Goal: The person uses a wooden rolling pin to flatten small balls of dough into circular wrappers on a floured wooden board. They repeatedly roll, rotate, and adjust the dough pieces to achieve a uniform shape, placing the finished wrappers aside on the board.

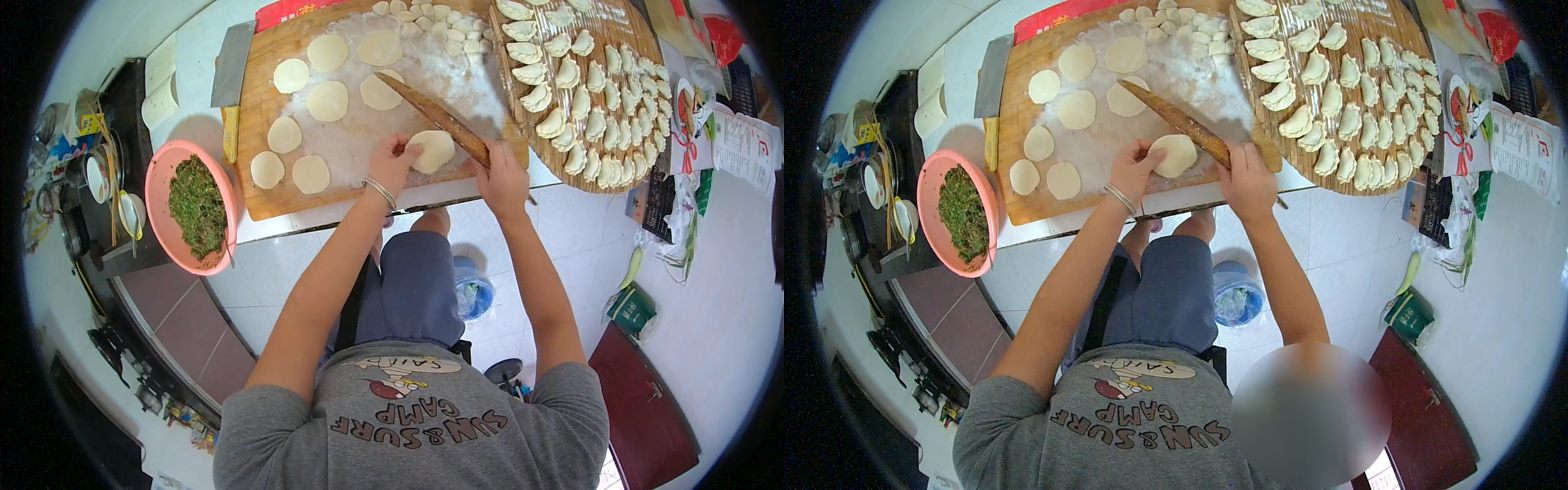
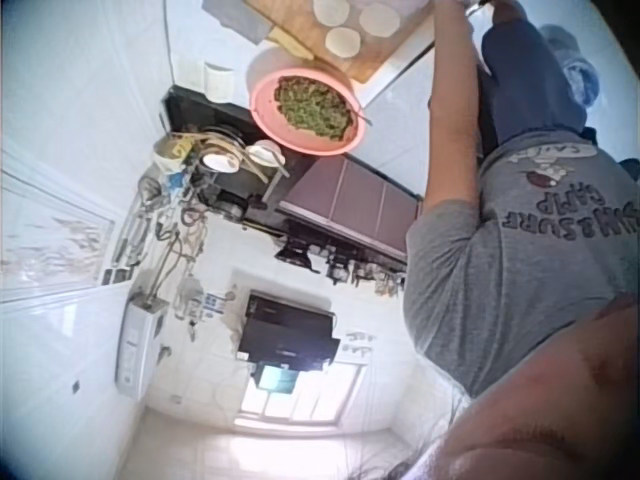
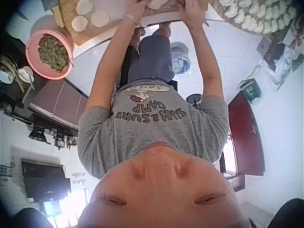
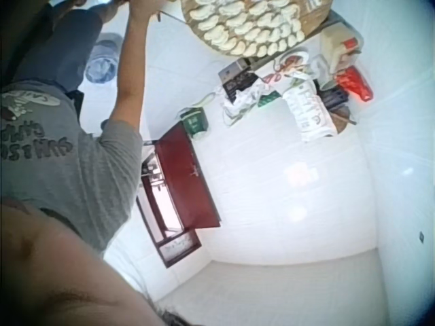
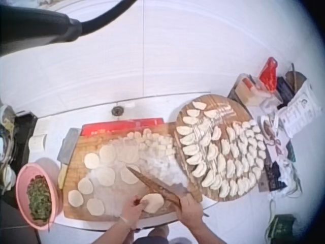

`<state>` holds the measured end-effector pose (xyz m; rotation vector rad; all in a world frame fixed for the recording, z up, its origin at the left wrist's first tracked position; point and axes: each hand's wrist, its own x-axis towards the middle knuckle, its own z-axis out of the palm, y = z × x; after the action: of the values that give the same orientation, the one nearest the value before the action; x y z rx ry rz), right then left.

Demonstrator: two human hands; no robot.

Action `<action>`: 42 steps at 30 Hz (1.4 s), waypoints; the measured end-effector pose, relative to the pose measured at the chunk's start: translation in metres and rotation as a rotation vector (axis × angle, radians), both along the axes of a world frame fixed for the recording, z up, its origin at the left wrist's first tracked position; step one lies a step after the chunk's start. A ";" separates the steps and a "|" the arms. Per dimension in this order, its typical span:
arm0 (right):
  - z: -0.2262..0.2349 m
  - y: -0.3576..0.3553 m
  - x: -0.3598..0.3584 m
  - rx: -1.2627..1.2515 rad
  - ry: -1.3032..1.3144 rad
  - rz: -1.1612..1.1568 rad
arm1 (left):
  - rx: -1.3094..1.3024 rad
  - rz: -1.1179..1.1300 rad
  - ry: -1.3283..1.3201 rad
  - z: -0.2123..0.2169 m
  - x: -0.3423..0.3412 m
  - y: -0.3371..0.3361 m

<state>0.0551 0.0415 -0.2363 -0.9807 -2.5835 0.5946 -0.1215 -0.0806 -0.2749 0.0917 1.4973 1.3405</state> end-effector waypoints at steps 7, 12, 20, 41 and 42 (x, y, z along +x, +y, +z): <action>-0.006 0.025 0.011 0.032 0.046 0.154 | -0.192 -0.153 1.152 0.015 -0.014 -0.041; -0.011 0.028 -0.009 -0.081 -0.063 0.435 | -0.188 -0.257 1.510 0.007 0.008 -0.083; -0.021 0.053 -0.083 0.165 -0.102 0.604 | -0.502 -0.392 1.608 -0.002 -0.031 -0.049; -0.007 0.025 -0.004 -1.461 0.063 -0.034 | 0.107 -0.030 1.079 0.004 0.023 -0.020; -0.002 0.024 0.001 -1.515 0.095 -0.045 | 0.097 -0.081 1.119 0.005 0.022 -0.014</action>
<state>0.0561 0.0656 -0.2385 -1.2101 -1.6482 2.5885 -0.0996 -0.0948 -0.2700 1.0982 2.2781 1.3413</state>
